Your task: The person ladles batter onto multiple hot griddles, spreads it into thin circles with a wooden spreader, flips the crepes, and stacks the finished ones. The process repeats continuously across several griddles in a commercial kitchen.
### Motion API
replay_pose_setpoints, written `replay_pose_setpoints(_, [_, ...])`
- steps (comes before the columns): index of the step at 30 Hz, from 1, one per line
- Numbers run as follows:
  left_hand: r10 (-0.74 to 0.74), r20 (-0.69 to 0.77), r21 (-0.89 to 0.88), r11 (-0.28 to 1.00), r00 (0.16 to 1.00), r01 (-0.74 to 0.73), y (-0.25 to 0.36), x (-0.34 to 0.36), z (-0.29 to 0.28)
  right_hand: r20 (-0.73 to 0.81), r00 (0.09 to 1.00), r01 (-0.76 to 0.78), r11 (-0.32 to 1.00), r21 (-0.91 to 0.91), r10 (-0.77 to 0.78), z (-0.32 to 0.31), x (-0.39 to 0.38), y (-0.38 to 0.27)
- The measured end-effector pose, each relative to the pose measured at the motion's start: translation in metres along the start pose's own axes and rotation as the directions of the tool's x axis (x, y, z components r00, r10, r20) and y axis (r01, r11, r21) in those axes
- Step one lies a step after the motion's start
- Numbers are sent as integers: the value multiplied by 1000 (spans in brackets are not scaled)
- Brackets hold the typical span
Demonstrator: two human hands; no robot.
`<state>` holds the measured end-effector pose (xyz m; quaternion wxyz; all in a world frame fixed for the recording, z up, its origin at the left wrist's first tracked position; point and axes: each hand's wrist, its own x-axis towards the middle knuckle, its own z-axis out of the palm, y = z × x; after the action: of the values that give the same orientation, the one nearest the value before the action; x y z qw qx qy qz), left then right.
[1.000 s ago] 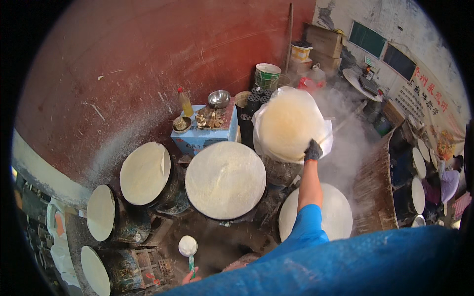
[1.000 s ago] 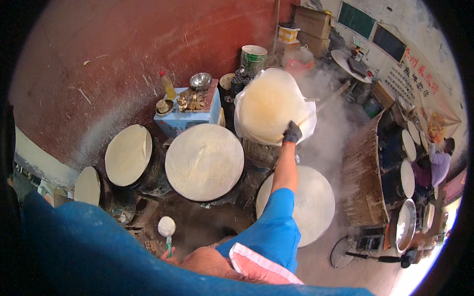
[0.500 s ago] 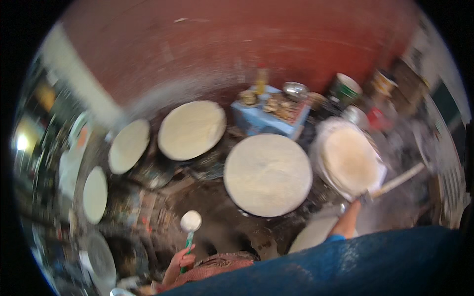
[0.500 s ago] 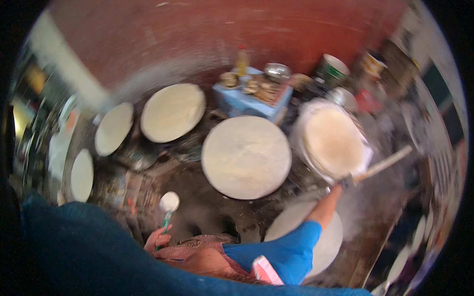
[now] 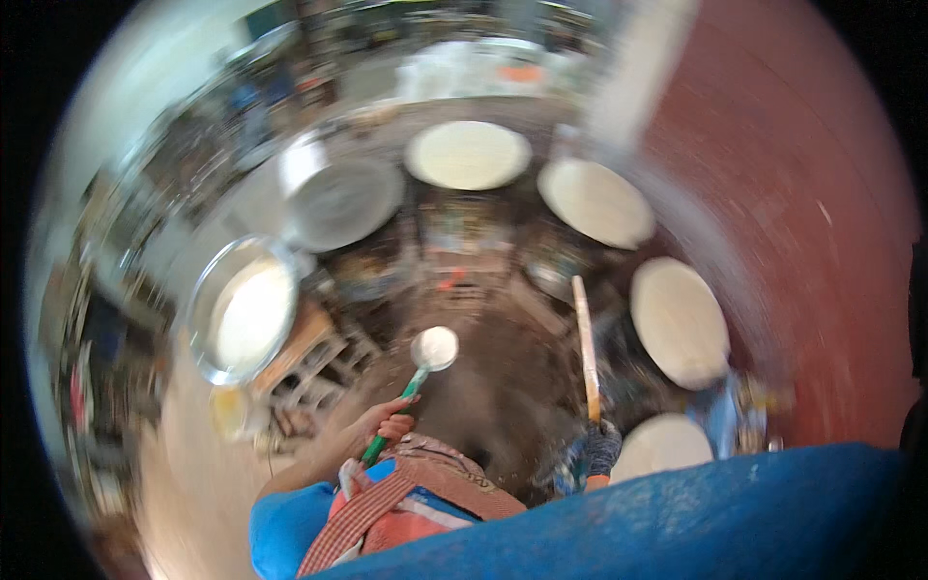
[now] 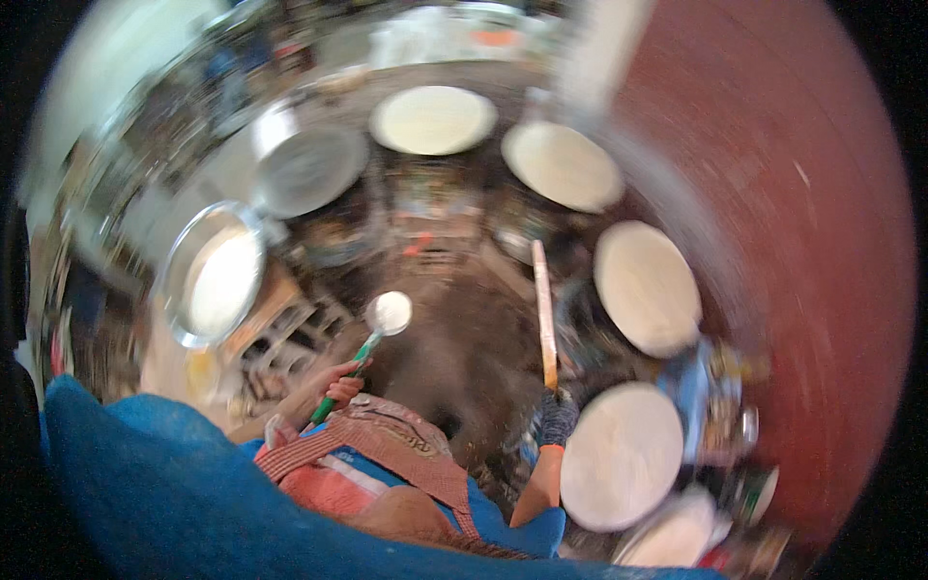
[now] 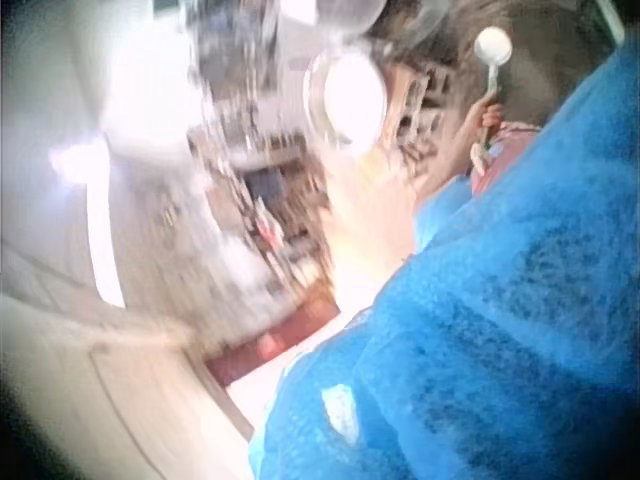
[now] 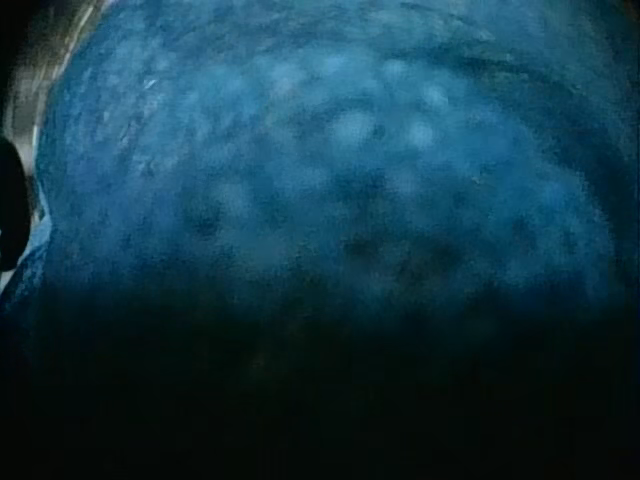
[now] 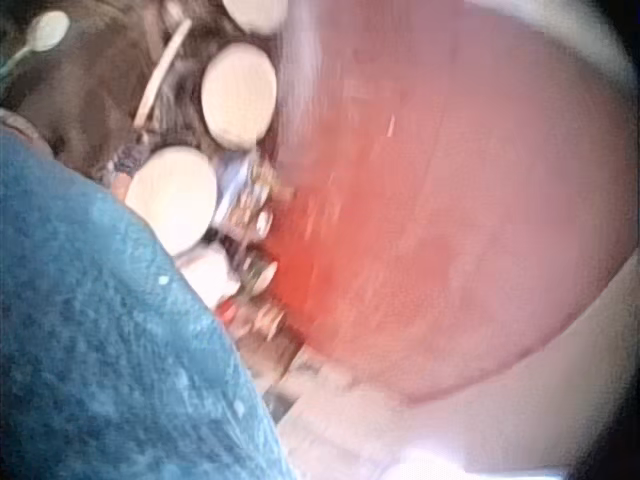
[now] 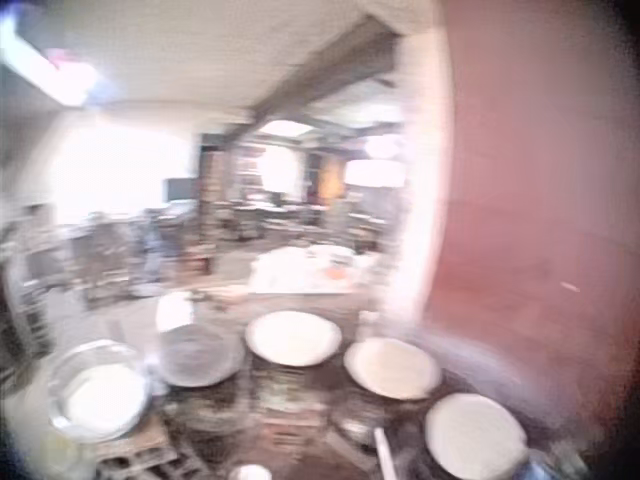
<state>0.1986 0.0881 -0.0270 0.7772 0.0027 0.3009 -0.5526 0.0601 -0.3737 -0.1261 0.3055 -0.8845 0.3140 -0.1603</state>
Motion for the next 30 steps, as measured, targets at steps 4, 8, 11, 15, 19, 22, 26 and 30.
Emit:
replay_pose_setpoints(4, [399,193,147,891,896,-429,23,-103,-31,481,843,82,942,326,-240,116,39,-164])
replay_pose_setpoints(8, [770,54,447,550,635,-705,101,-207,-68,535,634,540,815,211,-558,215,44,-368])
replay_pose_setpoints(11, [861,22,496,433,509,-753,186,-264,-118,605,440,775,621,117,-664,292,15,-506])
replay_pose_setpoints(15, [830,-352,440,554,432,-706,310,-313,-186,657,177,963,268,40,-733,378,-45,-615])
replay_pose_setpoints(19, [771,-592,595,615,235,-517,359,-317,-225,719,92,956,263,130,-689,418,-70,-631])
replay_pose_setpoints(22, [744,-560,515,658,365,-550,357,-316,-220,713,119,972,228,59,-691,413,-68,-611])
replay_pose_setpoints(26, [547,-370,-282,704,751,-652,343,-343,-158,764,132,904,393,169,-632,380,-72,-584])
replay_pose_setpoints(30, [780,-111,-94,609,616,-788,305,-395,-42,690,307,780,589,211,-655,335,-73,-597])
